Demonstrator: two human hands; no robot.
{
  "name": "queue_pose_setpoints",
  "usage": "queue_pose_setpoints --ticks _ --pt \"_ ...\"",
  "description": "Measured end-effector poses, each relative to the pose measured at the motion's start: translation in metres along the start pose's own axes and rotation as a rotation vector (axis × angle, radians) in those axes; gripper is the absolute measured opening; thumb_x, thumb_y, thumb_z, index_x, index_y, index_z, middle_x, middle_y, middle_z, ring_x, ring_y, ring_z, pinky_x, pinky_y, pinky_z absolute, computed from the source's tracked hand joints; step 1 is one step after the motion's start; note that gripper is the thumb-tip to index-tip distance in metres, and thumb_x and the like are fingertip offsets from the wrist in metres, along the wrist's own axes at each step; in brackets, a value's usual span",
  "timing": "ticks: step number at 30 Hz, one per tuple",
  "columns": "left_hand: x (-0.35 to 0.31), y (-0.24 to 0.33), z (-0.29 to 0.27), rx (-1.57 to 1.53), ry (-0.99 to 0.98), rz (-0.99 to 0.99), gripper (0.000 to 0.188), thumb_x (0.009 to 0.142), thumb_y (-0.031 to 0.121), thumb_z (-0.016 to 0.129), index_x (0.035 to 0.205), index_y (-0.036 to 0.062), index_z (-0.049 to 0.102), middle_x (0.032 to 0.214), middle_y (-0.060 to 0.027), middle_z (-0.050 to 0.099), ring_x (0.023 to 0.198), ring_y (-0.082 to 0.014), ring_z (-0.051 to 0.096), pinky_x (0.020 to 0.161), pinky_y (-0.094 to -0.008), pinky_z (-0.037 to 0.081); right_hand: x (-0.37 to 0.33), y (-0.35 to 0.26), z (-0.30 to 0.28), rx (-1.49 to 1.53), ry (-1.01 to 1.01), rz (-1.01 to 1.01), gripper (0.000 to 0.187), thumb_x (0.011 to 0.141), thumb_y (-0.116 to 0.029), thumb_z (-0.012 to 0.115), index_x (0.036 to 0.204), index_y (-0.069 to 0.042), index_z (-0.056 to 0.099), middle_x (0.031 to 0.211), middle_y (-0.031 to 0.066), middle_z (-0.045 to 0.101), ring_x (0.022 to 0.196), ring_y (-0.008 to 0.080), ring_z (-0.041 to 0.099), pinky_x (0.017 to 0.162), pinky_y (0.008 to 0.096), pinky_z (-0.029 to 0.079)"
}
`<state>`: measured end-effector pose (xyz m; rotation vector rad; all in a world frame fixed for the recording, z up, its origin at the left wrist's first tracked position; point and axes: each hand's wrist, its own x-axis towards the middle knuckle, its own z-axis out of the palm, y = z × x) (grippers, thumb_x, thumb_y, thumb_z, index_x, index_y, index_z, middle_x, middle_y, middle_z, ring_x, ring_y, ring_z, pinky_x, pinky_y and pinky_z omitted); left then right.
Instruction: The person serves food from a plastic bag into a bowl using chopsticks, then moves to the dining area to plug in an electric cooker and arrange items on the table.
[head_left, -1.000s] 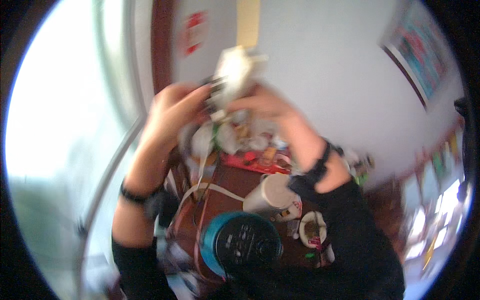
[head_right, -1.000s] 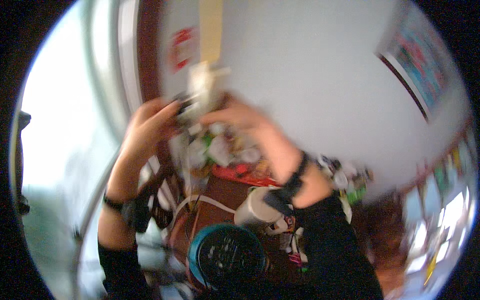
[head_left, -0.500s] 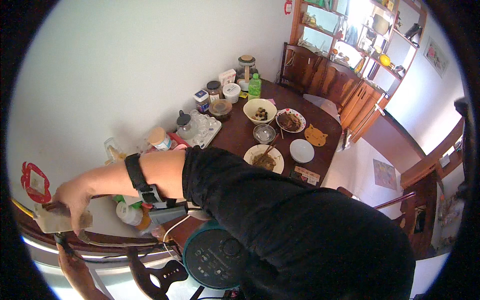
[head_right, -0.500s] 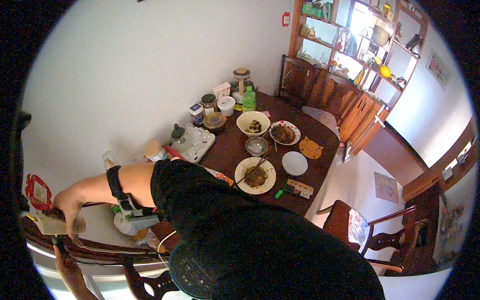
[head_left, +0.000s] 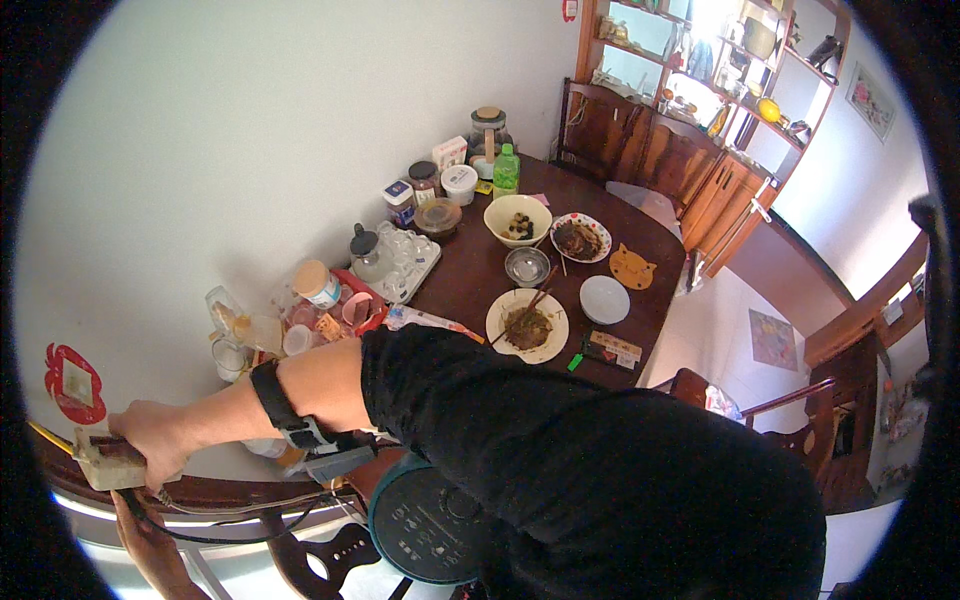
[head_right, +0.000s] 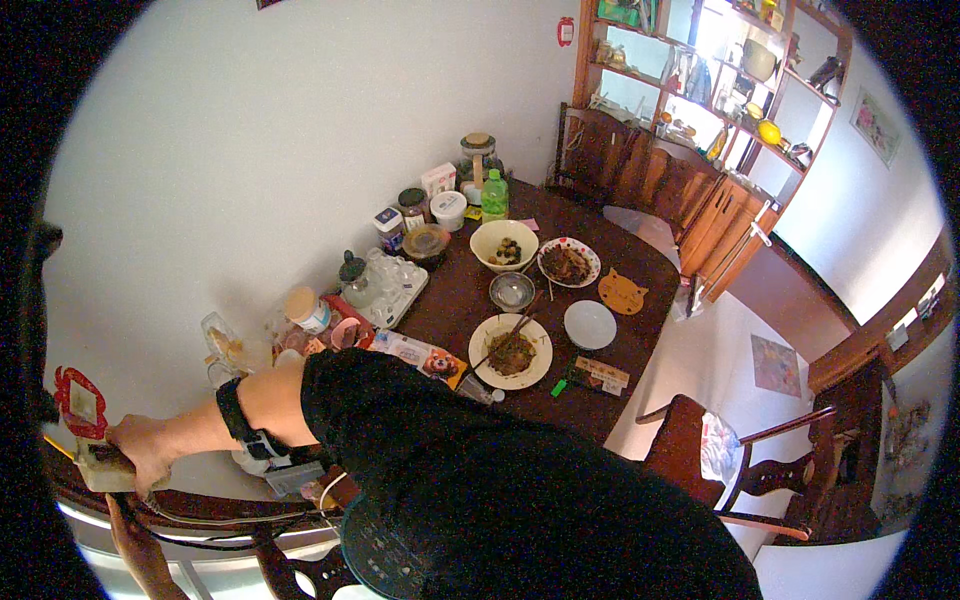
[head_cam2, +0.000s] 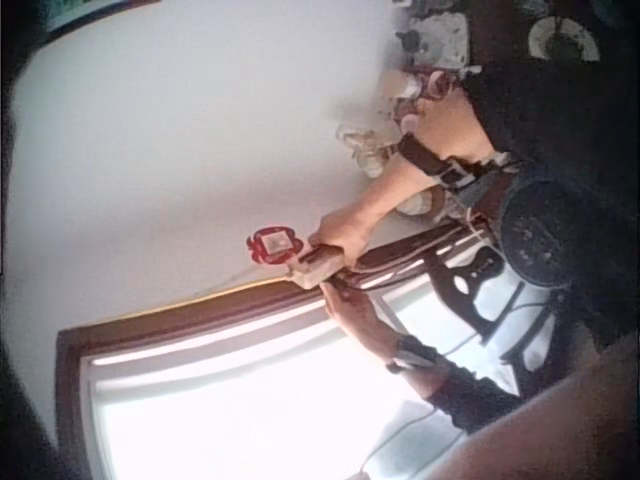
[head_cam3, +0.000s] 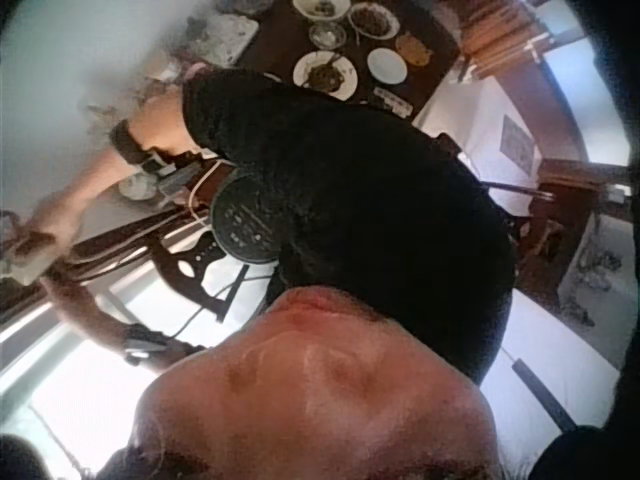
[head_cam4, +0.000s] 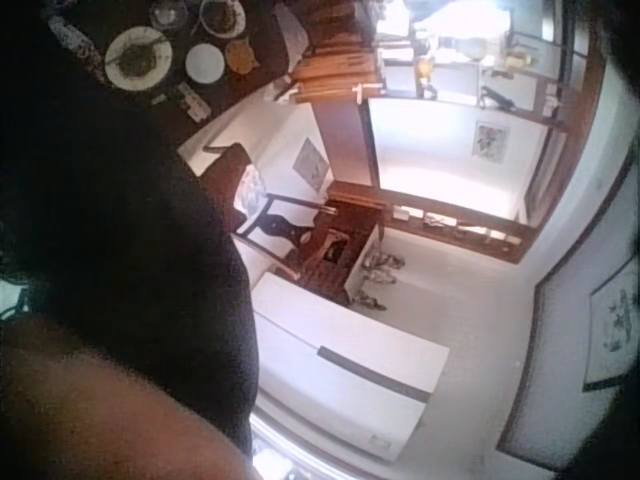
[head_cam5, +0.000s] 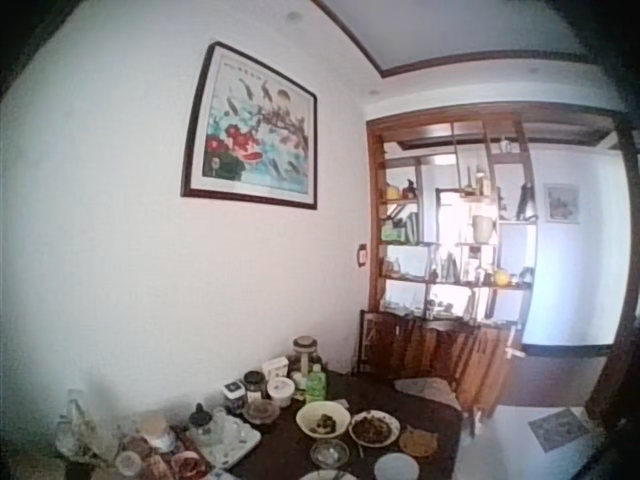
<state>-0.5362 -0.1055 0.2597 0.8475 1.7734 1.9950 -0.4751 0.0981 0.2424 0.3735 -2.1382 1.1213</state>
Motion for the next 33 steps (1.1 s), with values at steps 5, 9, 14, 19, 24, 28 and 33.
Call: queue_pose_setpoints --ticks 5,9,14,19,24,28,33 --pt "0.023 -0.02 0.002 0.505 0.337 0.139 0.055 0.097 0.054 0.042 0.115 0.006 0.063 0.085 -0.0023 0.065 0.066 -0.0096 0.055 0.056 -0.0199 0.04 -0.001 0.003 0.008 -0.096 -0.006 0.159 0.069 0.046 -0.031 0.087 0.102 0.0 0.059 0.093 0.0177 0.067 0.091 0.0353 0.064 0.08 0.0411 0.05" --pt "0.019 -0.025 0.0 0.938 0.476 0.164 0.075 0.091 0.069 0.035 0.111 0.0037 0.066 0.089 -0.007 0.067 0.078 -0.0158 0.063 0.06 -0.0288 0.046 -0.01 -0.002 0.017 -0.101 0.121 0.255 0.068 0.044 -0.028 0.088 0.099 0.0 0.06 0.092 0.0171 0.067 0.09 0.0355 0.064 0.079 0.0415 0.05" --pt "0.018 -0.006 0.011 1.398 0.413 0.207 0.08 0.087 0.072 0.041 0.112 -0.0006 0.064 0.093 -0.0117 0.068 0.083 -0.0208 0.064 0.069 -0.0413 0.05 -0.01 -0.003 0.012 -0.026 0.01 0.143 0.066 0.044 -0.026 0.088 0.1 -0.001 0.061 0.092 0.0176 0.067 0.091 0.0356 0.064 0.08 0.0415 0.05" --pt "0.011 0.007 0.026 1.092 0.201 -0.083 0.057 0.088 0.052 0.061 0.106 -0.0011 0.066 0.09 -0.0106 0.068 0.075 -0.0171 0.063 0.062 -0.0303 0.052 -0.023 -0.007 0.005 0.235 -0.008 -0.034 0.047 0.054 -0.028 0.083 0.092 -0.009 0.064 0.088 0.0107 0.069 0.079 0.0231 0.066 0.073 0.0382 0.052" --pt "-0.013 0.008 0.056 0.9 0.246 0.168 0.063 0.076 0.053 0.071 0.112 0.0021 0.064 0.098 -0.0144 0.07 0.093 -0.0234 0.067 0.081 -0.0354 0.051 -0.04 -0.025 -0.024 0.005 0.005 -0.108 0.059 0.061 -0.018 0.083 0.114 -0.005 0.061 0.098 0.0174 0.067 0.094 0.0343 0.064 0.082 0.0419 0.05" --pt "-0.02 0.016 0.069 0.835 0.282 0.269 0.06 0.074 0.047 0.071 0.111 0.0 0.064 0.096 -0.0163 0.07 0.091 -0.0262 0.069 0.083 -0.0367 0.052 -0.048 -0.045 -0.028 -0.034 0.041 -0.048 0.062 0.064 -0.017 0.081 0.12 -0.006 0.056 0.098 0.0173 0.063 0.093 0.0377 0.062 0.081 0.0437 0.05" --pt "-0.014 0.016 0.073 0.904 0.366 0.416 0.066 0.065 0.049 0.073 0.104 -0.0043 0.063 0.084 -0.0171 0.07 0.08 -0.027 0.07 0.075 -0.0368 0.053 -0.047 -0.039 -0.024 -0.072 0.107 0.012 0.065 0.069 -0.009 0.078 0.129 -0.007 0.053 0.101 0.0123 0.064 0.092 0.0253 0.064 0.082 0.0354 0.051"
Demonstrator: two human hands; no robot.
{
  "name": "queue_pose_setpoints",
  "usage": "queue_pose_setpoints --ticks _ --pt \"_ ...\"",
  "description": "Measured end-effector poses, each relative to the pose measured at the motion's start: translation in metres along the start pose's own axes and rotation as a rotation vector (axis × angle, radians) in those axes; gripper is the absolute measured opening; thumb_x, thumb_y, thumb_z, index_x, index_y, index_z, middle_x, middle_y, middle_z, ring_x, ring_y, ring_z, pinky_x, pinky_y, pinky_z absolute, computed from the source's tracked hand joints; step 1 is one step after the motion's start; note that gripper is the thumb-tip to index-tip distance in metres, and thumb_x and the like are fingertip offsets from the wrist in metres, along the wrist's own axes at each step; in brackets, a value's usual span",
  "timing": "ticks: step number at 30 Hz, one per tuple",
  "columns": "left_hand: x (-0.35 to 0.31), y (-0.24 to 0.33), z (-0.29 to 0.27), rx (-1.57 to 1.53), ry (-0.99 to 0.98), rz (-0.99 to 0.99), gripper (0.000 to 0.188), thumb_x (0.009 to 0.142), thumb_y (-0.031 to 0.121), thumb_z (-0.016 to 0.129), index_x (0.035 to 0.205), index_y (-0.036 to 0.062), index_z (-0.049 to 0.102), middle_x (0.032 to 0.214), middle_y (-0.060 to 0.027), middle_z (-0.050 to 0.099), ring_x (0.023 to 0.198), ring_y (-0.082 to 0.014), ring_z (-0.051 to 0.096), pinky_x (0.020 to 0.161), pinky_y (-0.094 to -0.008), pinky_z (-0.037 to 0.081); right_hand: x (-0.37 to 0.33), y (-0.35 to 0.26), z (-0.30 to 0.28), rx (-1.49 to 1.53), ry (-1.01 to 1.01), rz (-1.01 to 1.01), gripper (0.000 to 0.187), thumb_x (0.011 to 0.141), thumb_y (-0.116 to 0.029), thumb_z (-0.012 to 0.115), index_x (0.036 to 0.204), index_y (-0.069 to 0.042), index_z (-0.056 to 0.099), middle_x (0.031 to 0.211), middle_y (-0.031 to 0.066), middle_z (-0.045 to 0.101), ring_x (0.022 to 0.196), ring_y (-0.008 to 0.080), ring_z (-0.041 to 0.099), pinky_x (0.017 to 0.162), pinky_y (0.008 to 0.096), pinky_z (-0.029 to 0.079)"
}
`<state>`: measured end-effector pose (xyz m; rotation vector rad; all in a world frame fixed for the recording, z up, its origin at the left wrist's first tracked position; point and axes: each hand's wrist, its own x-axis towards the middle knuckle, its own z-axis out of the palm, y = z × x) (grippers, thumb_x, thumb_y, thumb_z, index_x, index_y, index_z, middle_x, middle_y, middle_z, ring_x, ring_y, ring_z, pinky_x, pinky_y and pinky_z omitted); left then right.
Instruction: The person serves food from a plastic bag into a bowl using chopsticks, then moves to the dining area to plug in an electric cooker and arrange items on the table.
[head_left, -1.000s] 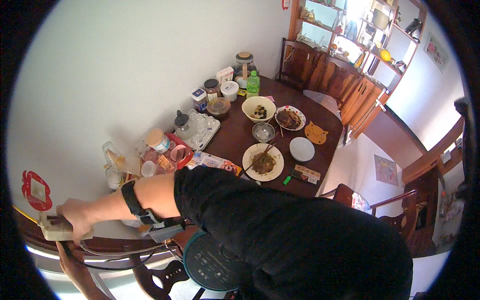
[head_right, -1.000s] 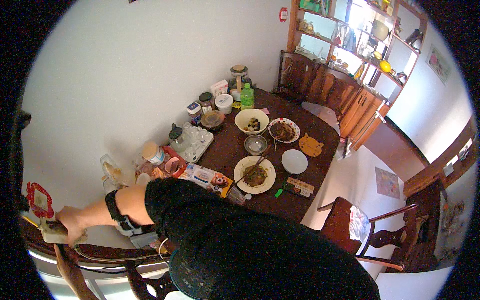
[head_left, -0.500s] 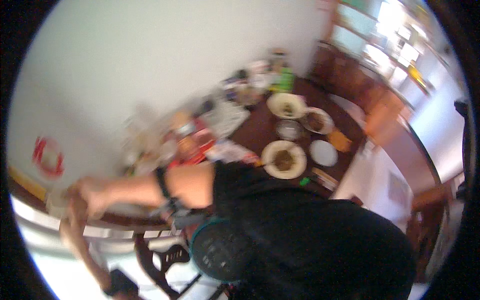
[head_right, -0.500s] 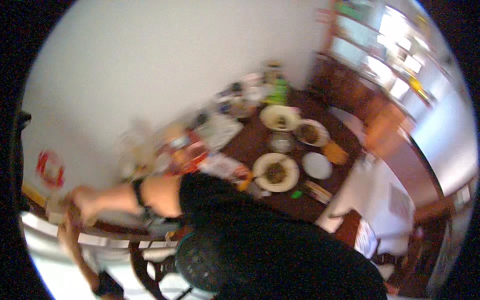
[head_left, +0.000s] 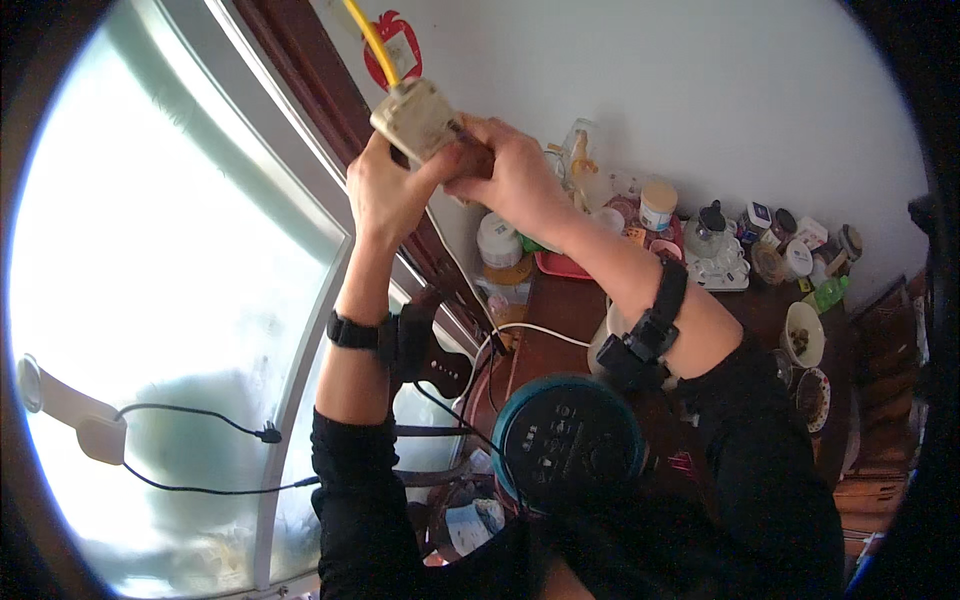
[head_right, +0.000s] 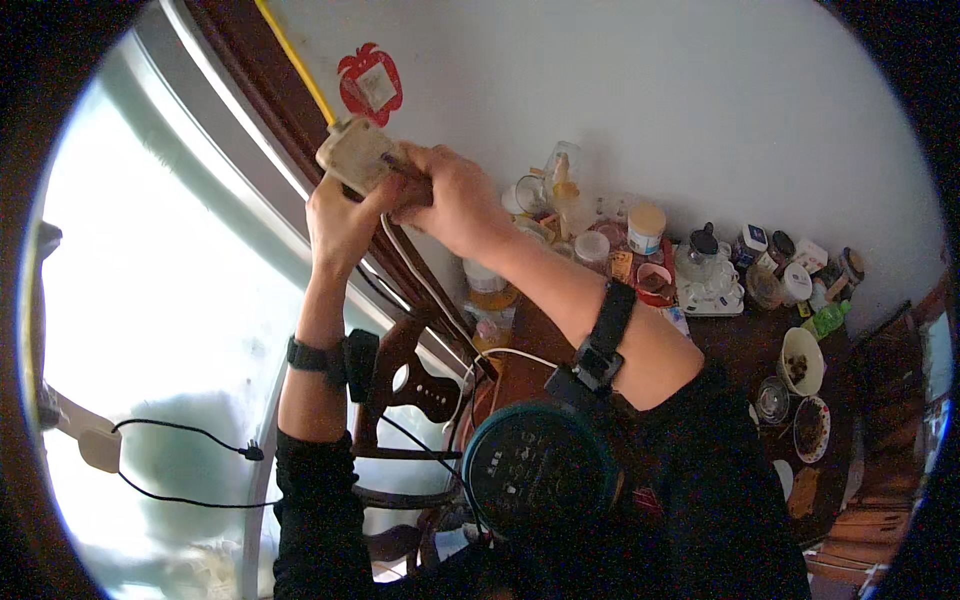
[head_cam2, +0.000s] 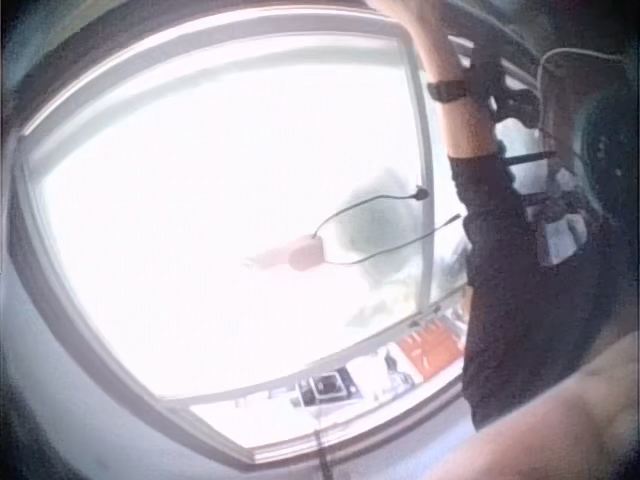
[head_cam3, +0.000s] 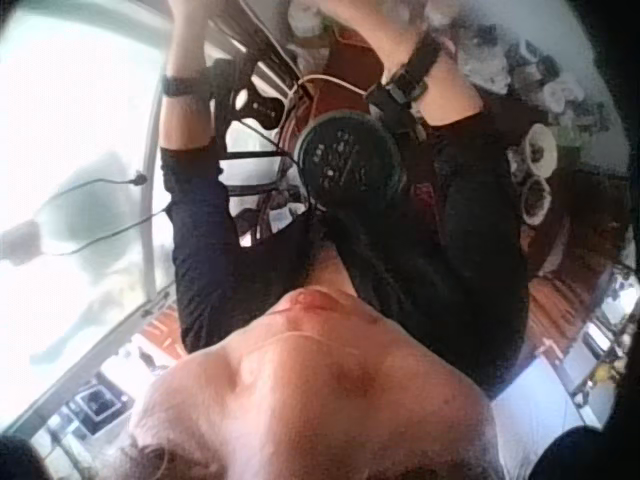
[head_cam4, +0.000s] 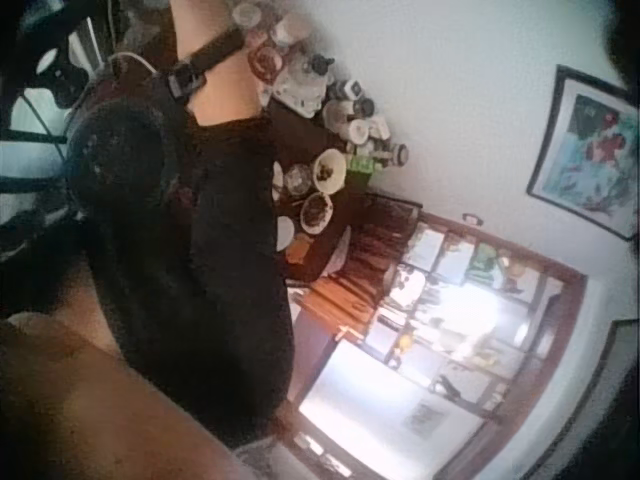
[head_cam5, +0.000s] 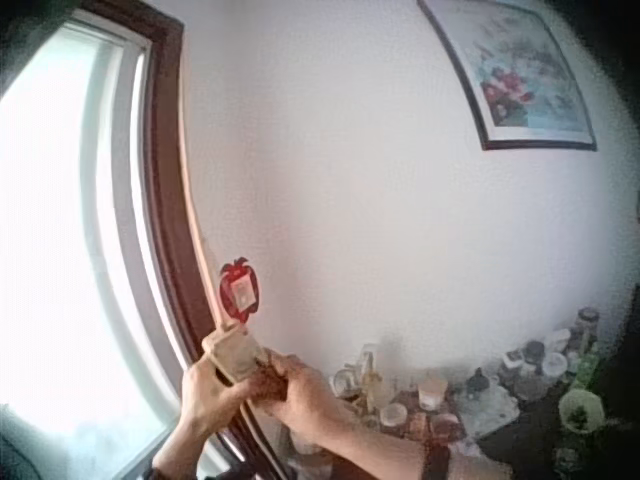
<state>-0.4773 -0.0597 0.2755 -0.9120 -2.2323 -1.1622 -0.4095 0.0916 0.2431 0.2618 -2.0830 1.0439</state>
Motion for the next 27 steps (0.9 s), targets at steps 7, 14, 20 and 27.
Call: queue_pose_setpoints --ticks 7,14,20,27 --pt "0.004 -0.005 0.008 0.074 -0.208 -0.225 0.091 0.074 0.08 0.053 0.102 -0.0063 0.063 0.084 -0.0186 0.067 0.079 -0.0282 0.067 0.069 -0.0386 0.054 0.009 0.018 -0.001 0.016 0.057 0.112 0.078 0.066 -0.03 0.085 0.13 -0.001 0.049 0.114 0.0163 0.062 0.107 0.0275 0.061 0.091 0.037 0.049" --pt "-0.036 0.0 0.03 -1.001 -0.373 -0.382 0.07 0.098 0.054 0.035 0.147 0.0043 0.022 0.114 -0.0161 0.047 0.081 -0.0173 0.059 0.072 -0.0357 0.058 0.026 0.027 -0.024 0.317 -0.27 0.34 0.089 0.069 -0.058 0.078 0.129 0.001 0.048 0.112 0.01 0.062 0.106 0.0198 0.059 0.093 0.0321 0.046" --pt "-0.06 0.022 0.071 -0.977 -0.354 -0.19 0.086 0.092 0.016 0.052 0.146 0.0021 -0.012 0.122 -0.0249 0.054 0.081 -0.0268 0.064 0.071 -0.0359 0.053 0.056 0.022 -0.019 0.246 -0.317 0.382 0.049 0.074 -0.029 0.079 0.11 -0.001 0.061 0.101 0.0068 0.065 0.096 0.0168 0.061 0.089 0.0313 0.047" --pt "-0.116 -0.023 0.043 -0.698 -0.41 -0.044 0.033 0.086 0.02 0.064 0.111 -0.002 0.063 0.082 -0.0169 0.068 0.075 -0.0205 0.068 0.071 -0.0335 0.052 0.059 0.022 -0.027 0.285 -0.361 0.491 0.039 0.075 -0.037 0.077 0.099 -0.01 0.062 0.09 -0.005 0.06 0.077 0.0018 0.049 0.051 0.0181 0.029"
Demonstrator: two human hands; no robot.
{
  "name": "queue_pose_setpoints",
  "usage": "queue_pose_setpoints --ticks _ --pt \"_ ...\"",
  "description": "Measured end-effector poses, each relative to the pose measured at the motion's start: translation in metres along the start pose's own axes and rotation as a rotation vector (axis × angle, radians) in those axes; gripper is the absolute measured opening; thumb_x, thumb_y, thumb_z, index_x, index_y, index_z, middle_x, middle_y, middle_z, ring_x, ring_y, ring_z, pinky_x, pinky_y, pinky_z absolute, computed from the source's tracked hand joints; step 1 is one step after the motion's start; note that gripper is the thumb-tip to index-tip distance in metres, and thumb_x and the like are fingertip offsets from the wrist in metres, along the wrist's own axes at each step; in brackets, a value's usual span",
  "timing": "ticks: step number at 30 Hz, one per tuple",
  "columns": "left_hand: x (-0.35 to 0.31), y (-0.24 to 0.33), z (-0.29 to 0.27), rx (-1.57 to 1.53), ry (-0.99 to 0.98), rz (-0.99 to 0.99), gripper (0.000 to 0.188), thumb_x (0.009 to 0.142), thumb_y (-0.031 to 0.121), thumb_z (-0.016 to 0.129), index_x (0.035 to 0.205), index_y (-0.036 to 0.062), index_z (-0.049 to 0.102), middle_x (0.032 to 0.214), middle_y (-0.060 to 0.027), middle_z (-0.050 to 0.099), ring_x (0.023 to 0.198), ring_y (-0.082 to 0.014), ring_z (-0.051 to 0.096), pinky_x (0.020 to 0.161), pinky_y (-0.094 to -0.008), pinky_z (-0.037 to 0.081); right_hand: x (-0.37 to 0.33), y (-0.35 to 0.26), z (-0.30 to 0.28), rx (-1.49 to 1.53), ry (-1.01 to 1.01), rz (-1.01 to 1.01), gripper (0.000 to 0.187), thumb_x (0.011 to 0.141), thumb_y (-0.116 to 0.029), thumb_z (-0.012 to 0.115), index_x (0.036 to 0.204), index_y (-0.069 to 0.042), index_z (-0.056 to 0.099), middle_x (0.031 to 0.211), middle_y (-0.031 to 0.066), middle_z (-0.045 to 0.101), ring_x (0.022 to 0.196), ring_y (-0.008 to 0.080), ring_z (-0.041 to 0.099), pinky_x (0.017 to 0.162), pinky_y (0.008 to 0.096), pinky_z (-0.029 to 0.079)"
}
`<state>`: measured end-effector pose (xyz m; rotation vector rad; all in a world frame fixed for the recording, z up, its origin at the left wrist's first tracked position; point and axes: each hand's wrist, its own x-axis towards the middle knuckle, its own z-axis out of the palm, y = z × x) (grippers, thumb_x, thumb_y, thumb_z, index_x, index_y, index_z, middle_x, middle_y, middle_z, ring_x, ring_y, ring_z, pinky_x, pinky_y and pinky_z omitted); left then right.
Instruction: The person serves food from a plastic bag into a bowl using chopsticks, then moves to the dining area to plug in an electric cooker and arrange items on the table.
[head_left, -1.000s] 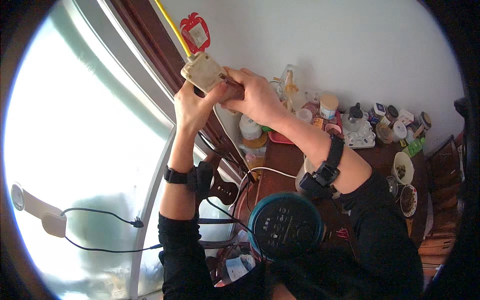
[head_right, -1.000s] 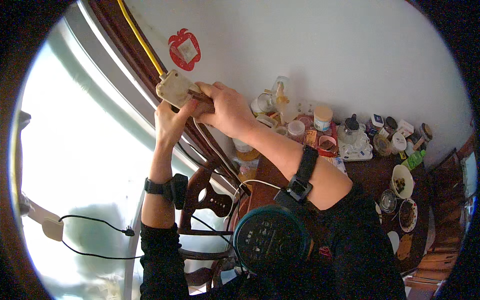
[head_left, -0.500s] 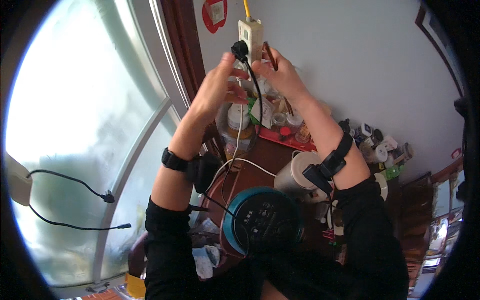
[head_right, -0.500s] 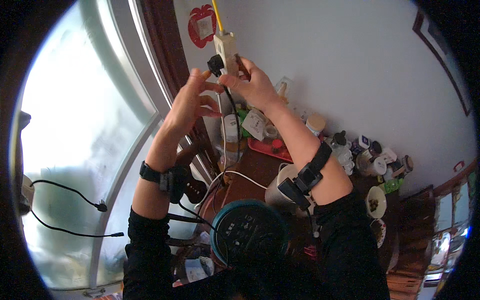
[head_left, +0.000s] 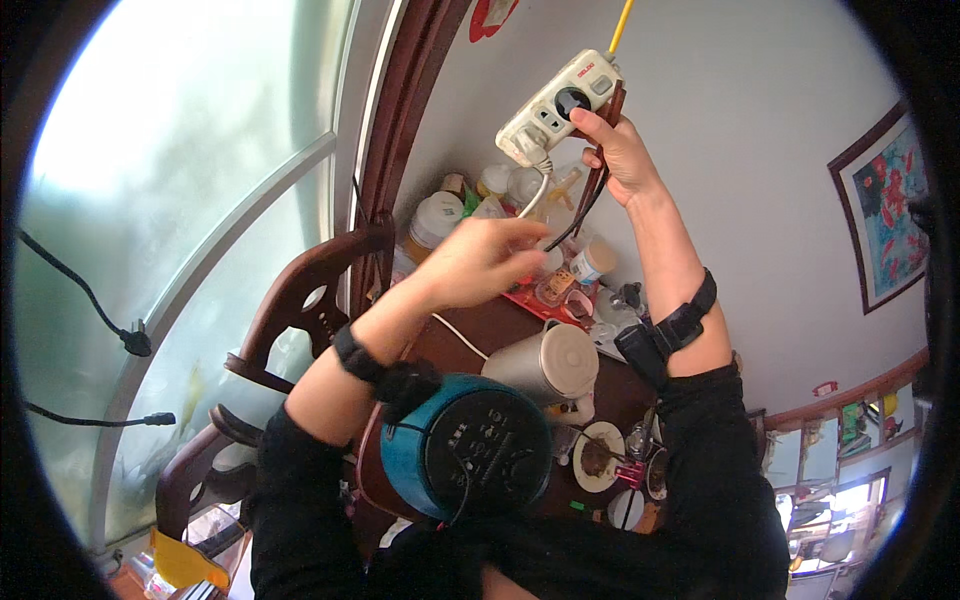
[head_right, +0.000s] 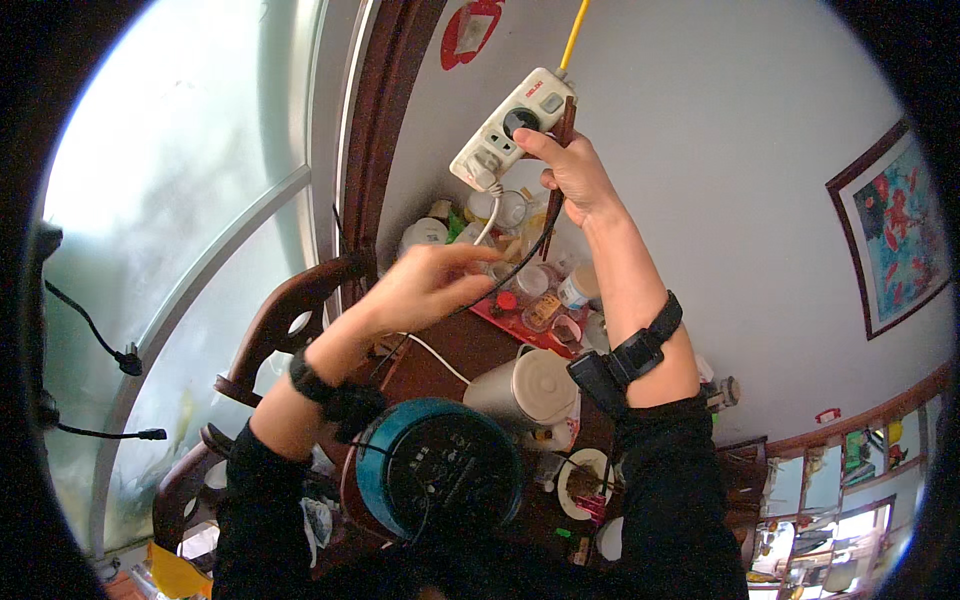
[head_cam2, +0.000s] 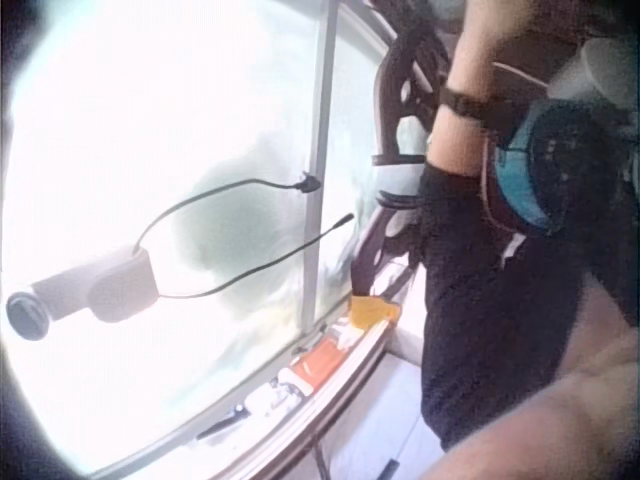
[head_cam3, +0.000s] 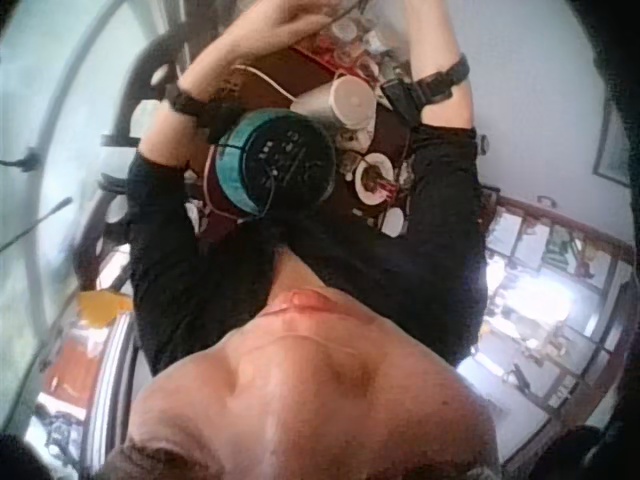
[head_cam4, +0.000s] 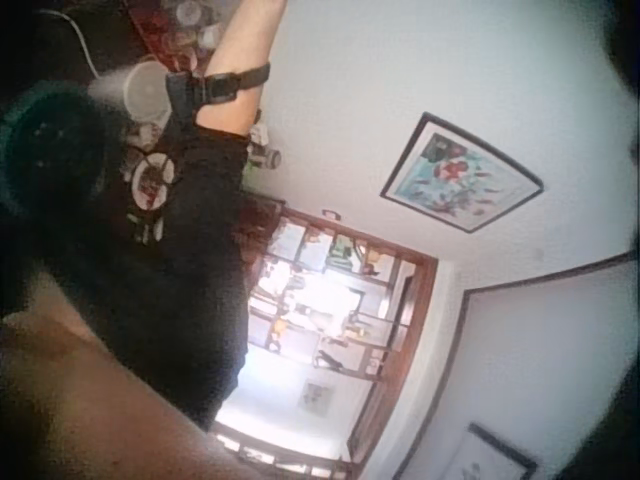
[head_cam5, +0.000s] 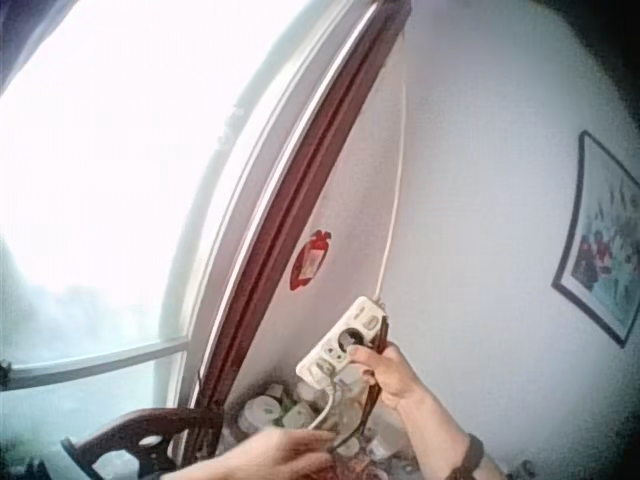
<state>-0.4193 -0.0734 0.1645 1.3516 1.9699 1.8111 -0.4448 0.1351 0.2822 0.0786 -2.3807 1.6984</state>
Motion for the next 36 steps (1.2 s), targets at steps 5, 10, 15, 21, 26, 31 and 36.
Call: queue_pose_setpoints --ticks 5,10,15,21,26,31,36 --pt "-0.064 -0.038 -0.032 -0.053 0.154 -0.234 0.033 0.093 0.017 0.059 0.118 -0.0039 0.059 0.088 -0.0046 0.065 0.077 -0.0086 0.057 0.069 -0.0258 0.049 0.003 0.007 0.006 -0.095 0.041 -0.102 0.047 0.069 -0.047 0.077 0.095 -0.01 0.063 0.085 -0.005 0.058 0.07 0.0028 0.043 0.053 0.0198 0.027" --pt "-0.127 -0.051 -0.04 -0.133 0.264 -0.377 0.034 0.091 0.019 0.061 0.116 -0.0039 0.061 0.083 -0.0039 0.065 0.07 -0.0086 0.058 0.064 -0.0243 0.048 0.006 0.009 0.011 -0.1 0.045 -0.07 0.051 0.068 -0.047 0.08 0.099 -0.01 0.065 0.09 -0.0029 0.061 0.075 0.0051 0.047 0.059 0.0225 0.034" --pt "-0.179 -0.05 -0.035 -0.16 0.271 -0.479 0.035 0.094 0.019 0.06 0.12 -0.0038 0.058 0.091 -0.0057 0.066 0.077 -0.0102 0.058 0.07 -0.0246 0.049 -0.004 0.016 0.008 -0.223 0.008 -0.176 0.058 0.072 -0.047 0.08 0.113 -0.009 0.065 0.108 0.0077 0.065 0.11 0.0183 0.055 0.101 0.0359 0.034" --pt "-0.226 -0.046 -0.013 -0.13 0.175 -0.648 0.037 0.094 0.019 0.057 0.124 -0.0028 0.055 0.089 -0.0032 0.065 0.075 -0.0081 0.057 0.066 -0.0231 0.046 -0.069 0.01 -0.025 -0.235 0.153 0.053 0.038 0.084 -0.018 0.071 0.114 0.0 0.059 0.092 0.0057 0.067 0.076 0.0107 0.062 0.057 0.0245 0.046" --pt "-0.258 -0.027 -0.009 -0.118 0.193 -0.708 0.037 0.095 0.017 0.054 0.127 -0.0018 0.054 0.096 -0.0074 0.066 0.078 -0.0098 0.059 0.072 -0.0243 0.049 -0.197 0.006 -0.048 -0.047 0.076 0.082 0.034 0.091 -0.019 0.063 0.117 0.002 0.057 0.094 0.0063 0.067 0.076 0.01 0.061 0.053 0.0225 0.043" --pt "-0.292 -0.004 0.005 -0.072 0.255 -0.78 0.04 0.097 0.023 0.052 0.131 0.001 0.052 0.095 -0.0039 0.065 0.076 -0.008 0.056 0.074 -0.0238 0.048 -0.336 0.053 -0.059 -0.034 0.004 0.057 0.03 0.097 -0.022 0.051 0.116 -0.002 0.061 0.101 0.0069 0.067 0.071 0.0033 0.054 0.05 0.0143 0.03" --pt "-0.334 0.015 0.038 -0.112 0.406 -0.88 0.04 0.099 0.024 0.05 0.132 0.0011 0.051 0.094 -0.0038 0.064 0.074 -0.0074 0.055 0.07 -0.0223 0.047 -0.449 0.137 -0.037 0.023 0.157 0.458 0.027 0.089 -0.019 0.061 0.109 -0.001 0.063 0.09 0.0058 0.069 0.069 0.007 0.057 0.058 0.0207 0.042"
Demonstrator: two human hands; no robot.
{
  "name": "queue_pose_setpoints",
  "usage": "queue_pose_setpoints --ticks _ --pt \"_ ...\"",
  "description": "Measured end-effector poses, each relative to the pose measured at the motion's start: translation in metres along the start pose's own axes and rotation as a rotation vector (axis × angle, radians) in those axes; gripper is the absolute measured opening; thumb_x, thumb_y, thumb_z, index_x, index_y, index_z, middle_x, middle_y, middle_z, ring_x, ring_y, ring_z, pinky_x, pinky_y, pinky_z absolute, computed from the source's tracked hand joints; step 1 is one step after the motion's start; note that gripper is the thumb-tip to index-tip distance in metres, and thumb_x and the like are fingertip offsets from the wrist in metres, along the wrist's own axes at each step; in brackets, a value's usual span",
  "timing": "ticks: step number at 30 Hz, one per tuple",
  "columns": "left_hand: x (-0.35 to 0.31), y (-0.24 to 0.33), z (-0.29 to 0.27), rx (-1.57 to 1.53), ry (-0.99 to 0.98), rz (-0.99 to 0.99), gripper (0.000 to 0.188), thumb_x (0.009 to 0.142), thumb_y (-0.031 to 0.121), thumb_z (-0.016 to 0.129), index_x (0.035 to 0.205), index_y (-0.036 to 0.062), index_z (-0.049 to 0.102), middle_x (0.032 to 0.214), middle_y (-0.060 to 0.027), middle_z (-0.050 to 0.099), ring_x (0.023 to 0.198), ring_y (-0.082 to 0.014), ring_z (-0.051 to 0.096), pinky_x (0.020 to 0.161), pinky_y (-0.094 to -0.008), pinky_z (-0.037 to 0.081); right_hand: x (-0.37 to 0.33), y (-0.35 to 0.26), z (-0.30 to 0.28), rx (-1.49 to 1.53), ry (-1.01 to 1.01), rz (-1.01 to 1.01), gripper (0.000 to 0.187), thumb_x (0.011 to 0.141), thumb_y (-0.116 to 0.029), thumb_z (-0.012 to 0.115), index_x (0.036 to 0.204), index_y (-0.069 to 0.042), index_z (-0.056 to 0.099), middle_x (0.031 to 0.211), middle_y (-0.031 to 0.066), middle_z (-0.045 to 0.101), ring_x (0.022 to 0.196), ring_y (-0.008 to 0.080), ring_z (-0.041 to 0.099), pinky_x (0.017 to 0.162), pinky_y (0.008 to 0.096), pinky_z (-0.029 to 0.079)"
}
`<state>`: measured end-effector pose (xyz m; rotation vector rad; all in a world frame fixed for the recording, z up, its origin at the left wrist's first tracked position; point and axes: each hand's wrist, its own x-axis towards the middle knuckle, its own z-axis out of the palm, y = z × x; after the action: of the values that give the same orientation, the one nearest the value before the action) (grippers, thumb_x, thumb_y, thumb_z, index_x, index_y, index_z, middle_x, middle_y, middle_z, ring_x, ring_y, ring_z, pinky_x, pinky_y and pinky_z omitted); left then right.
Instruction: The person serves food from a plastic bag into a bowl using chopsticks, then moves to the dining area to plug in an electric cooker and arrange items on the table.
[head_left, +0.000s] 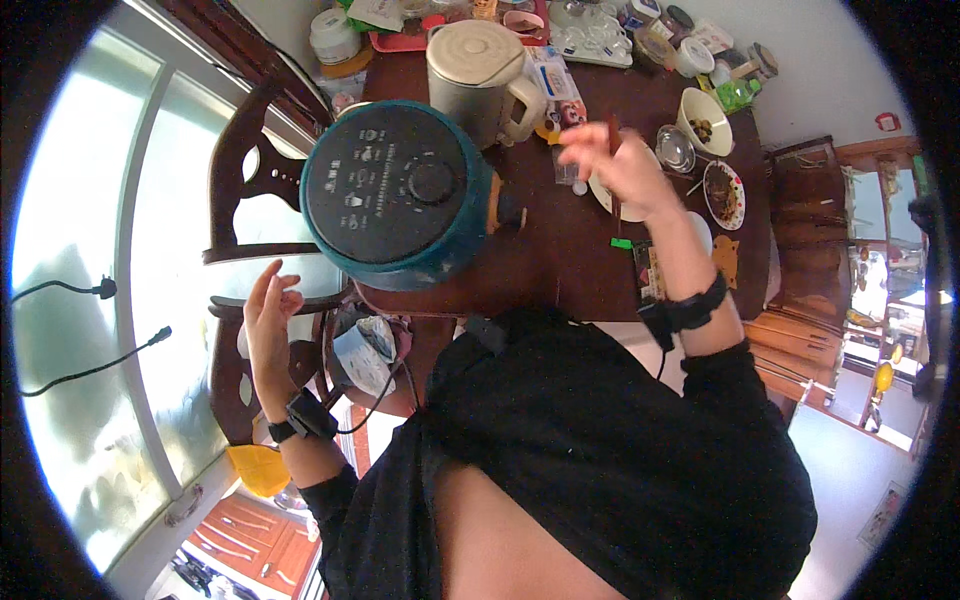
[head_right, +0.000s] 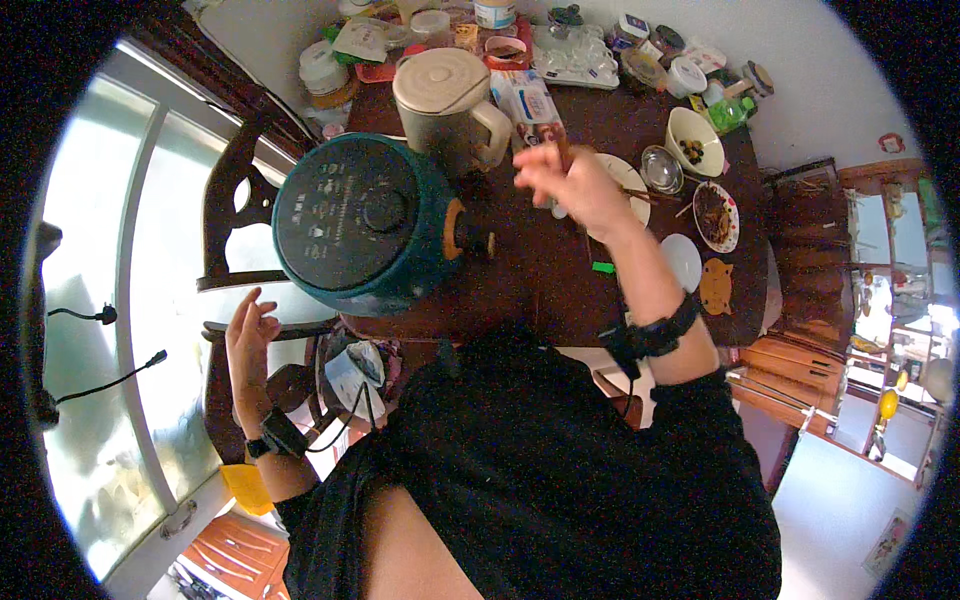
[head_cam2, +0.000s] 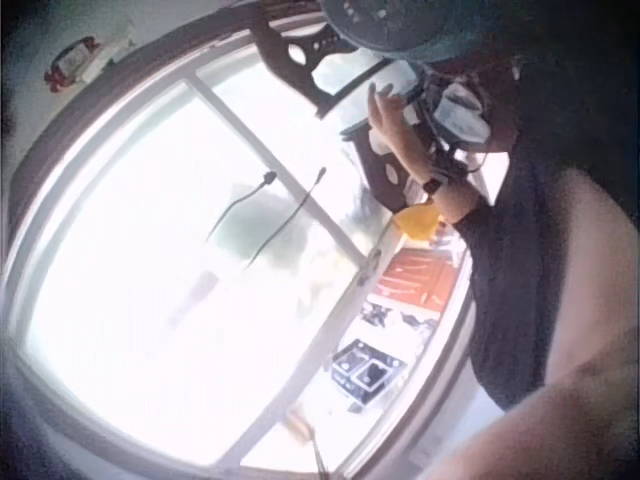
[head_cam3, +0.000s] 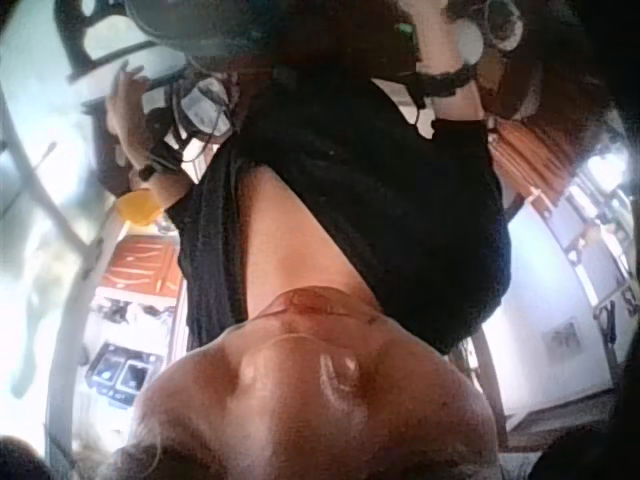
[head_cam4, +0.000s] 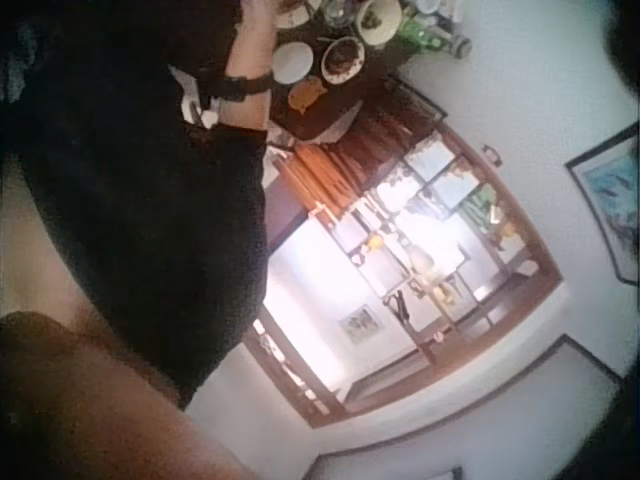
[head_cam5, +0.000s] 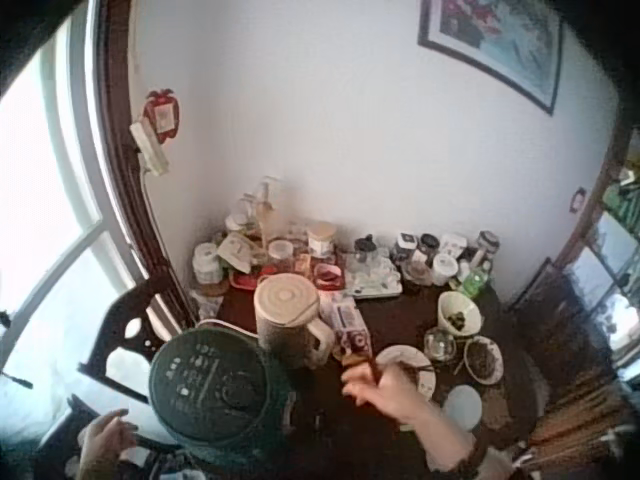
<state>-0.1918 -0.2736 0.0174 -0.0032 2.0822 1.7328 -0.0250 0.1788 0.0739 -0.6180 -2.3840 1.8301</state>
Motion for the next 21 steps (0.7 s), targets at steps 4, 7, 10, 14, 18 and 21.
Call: queue_pose_setpoints --ticks 4,7,10,14,18,21 --pt "-0.038 -0.034 0.013 -0.282 0.112 -0.081 0.034 0.099 0.024 0.052 0.126 0.0038 0.055 0.092 -0.0039 0.066 0.074 -0.0071 0.058 0.069 -0.0217 0.048 -0.016 0.063 0.024 -0.024 0.058 0.087 0.034 0.083 -0.019 0.071 0.108 0.002 0.063 0.084 0.0062 0.067 0.073 0.0113 0.061 0.066 0.0263 0.05" --pt "-0.068 -0.06 0.029 -0.412 0.241 -0.125 0.034 0.097 0.027 0.056 0.123 0.0053 0.057 0.094 -0.004 0.065 0.072 -0.0095 0.058 0.067 -0.0238 0.049 -0.02 0.076 0.046 -0.032 0.023 -0.129 0.045 0.078 -0.018 0.076 0.115 0.002 0.06 0.09 0.0073 0.067 0.069 0.0109 0.06 0.066 0.0253 0.05" --pt "-0.099 -0.075 0.045 -0.571 0.244 -0.17 0.03 0.097 0.024 0.056 0.12 0.0048 0.057 0.096 -0.0064 0.065 0.076 -0.0107 0.06 0.067 -0.0239 0.048 -0.017 0.076 0.075 -0.002 0.046 -0.256 0.056 0.07 -0.018 0.081 0.118 0.0 0.057 0.096 0.0112 0.067 0.067 0.0165 0.061 0.064 0.0287 0.051" --pt "-0.139 -0.085 0.061 -0.526 0.265 -0.206 0.031 0.096 0.024 0.058 0.119 0.0029 0.056 0.092 -0.0059 0.065 0.072 -0.0104 0.057 0.065 -0.0226 0.047 -0.015 0.079 0.099 -0.005 0.161 -0.431 0.057 0.071 -0.011 0.081 0.121 -0.004 0.056 0.095 0.0083 0.065 0.066 0.0109 0.053 0.066 0.0253 0.047" --pt "-0.173 -0.09 0.068 -0.469 0.357 -0.218 0.031 0.095 0.024 0.058 0.12 0.0051 0.057 0.091 -0.0037 0.064 0.073 -0.0105 0.057 0.065 -0.0228 0.047 -0.008 0.085 0.104 0.007 0.165 -0.4 0.05 0.072 -0.011 0.081 0.115 -0.002 0.057 0.092 0.008 0.063 0.067 0.0143 0.054 0.065 0.0278 0.047" --pt "-0.195 -0.095 0.067 -0.494 0.398 -0.268 0.032 0.096 0.025 0.058 0.122 0.0063 0.056 0.091 -0.0025 0.064 0.074 -0.0106 0.057 0.07 -0.0249 0.047 -0.005 0.084 0.103 0.001 0.179 -0.454 0.048 0.071 -0.013 0.081 0.111 -0.001 0.057 0.083 0.0059 0.061 0.066 0.013 0.053 0.063 0.0275 0.046"
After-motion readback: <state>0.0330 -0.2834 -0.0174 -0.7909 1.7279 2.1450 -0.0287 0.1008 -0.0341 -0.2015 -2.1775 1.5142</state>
